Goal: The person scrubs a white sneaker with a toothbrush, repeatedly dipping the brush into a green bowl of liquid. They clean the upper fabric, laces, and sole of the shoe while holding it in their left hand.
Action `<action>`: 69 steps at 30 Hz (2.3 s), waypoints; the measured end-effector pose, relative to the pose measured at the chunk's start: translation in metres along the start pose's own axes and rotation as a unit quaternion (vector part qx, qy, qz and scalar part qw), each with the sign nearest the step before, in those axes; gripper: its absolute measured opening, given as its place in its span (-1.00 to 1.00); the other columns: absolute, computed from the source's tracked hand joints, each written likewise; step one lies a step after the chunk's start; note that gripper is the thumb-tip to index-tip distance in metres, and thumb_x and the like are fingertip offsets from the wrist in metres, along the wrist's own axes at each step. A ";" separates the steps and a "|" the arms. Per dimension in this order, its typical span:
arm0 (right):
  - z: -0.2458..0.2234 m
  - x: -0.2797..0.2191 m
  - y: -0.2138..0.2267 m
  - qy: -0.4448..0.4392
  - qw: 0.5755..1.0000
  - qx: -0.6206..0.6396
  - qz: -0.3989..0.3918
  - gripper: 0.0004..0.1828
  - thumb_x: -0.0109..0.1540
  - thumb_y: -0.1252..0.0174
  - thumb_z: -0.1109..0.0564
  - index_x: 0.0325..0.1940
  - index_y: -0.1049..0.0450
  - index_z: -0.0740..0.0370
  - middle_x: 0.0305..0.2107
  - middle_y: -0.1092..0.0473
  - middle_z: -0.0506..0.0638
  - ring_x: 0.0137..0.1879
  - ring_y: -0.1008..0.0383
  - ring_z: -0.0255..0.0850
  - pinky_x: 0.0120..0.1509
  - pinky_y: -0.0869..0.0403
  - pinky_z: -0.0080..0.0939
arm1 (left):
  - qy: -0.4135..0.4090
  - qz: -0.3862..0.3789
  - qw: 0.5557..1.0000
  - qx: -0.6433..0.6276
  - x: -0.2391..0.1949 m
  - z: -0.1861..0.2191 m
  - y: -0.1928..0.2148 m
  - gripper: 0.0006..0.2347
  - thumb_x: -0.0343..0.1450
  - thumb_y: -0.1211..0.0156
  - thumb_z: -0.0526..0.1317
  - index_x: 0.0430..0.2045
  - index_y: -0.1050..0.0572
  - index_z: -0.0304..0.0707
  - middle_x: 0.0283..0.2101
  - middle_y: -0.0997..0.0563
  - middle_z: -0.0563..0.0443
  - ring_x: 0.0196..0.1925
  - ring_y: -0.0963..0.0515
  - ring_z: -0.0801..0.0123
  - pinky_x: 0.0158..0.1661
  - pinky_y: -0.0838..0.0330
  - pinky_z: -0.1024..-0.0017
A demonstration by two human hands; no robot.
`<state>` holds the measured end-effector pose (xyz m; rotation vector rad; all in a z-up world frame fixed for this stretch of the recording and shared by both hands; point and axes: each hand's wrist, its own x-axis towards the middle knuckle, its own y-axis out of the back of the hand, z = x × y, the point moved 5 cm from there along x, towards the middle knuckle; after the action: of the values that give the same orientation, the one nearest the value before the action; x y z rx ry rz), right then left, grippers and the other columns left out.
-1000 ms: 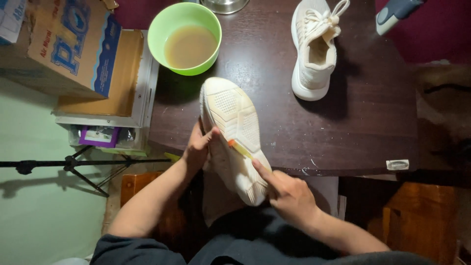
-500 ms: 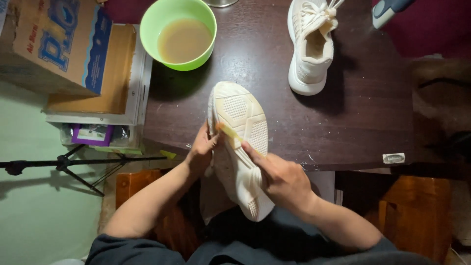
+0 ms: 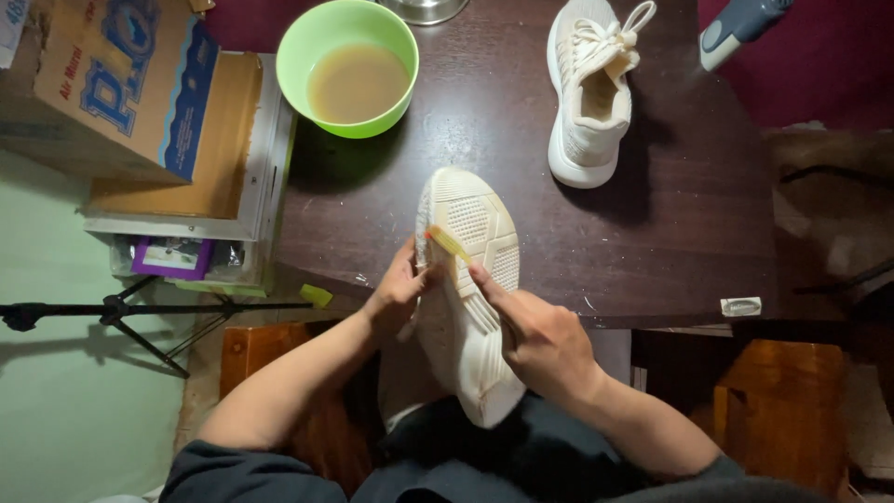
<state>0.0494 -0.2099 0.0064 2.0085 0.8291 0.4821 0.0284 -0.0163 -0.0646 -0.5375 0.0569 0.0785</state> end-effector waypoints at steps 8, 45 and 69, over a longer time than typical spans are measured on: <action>0.028 -0.034 -0.007 -0.058 0.992 -0.051 -0.095 -0.05 0.12 -0.08 0.11 0.55 -0.01 -0.55 -0.52 -0.28 -0.14 -0.47 -0.35 -0.08 -0.30 -0.46 0.03 | -0.018 0.090 0.995 0.044 0.007 0.042 0.021 -0.29 0.25 -0.30 0.15 0.20 -0.31 -0.36 0.14 -0.55 -0.24 0.12 -0.57 0.09 0.10 -0.54 0.25; 0.001 -0.010 0.008 0.040 0.998 -0.043 0.020 -0.32 0.28 0.13 0.13 0.48 -0.23 -0.39 -0.64 -0.27 -0.03 -0.52 -0.47 0.04 -0.44 -0.53 0.05 | 0.005 0.104 0.994 0.044 0.014 -0.002 0.036 -0.44 0.37 -0.31 0.05 0.24 -0.35 -0.14 -0.11 -0.59 -0.07 -0.14 -0.57 0.29 -0.09 -0.59 0.07; -0.015 -0.003 0.015 0.074 0.992 -0.070 0.077 -0.35 0.28 0.11 0.17 0.45 -0.30 -0.31 -0.70 -0.22 -0.03 -0.61 -0.42 0.01 -0.51 -0.48 0.02 | -0.013 0.081 0.996 0.033 0.005 -0.006 0.033 -0.46 0.40 -0.31 -0.03 0.28 -0.33 -0.10 0.02 -0.60 -0.10 -0.02 -0.56 0.28 -0.01 -0.56 0.08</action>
<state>0.0434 -0.2093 0.0267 1.9311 0.7108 0.7635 0.0299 0.0092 -0.0874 -0.4652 0.0767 0.2409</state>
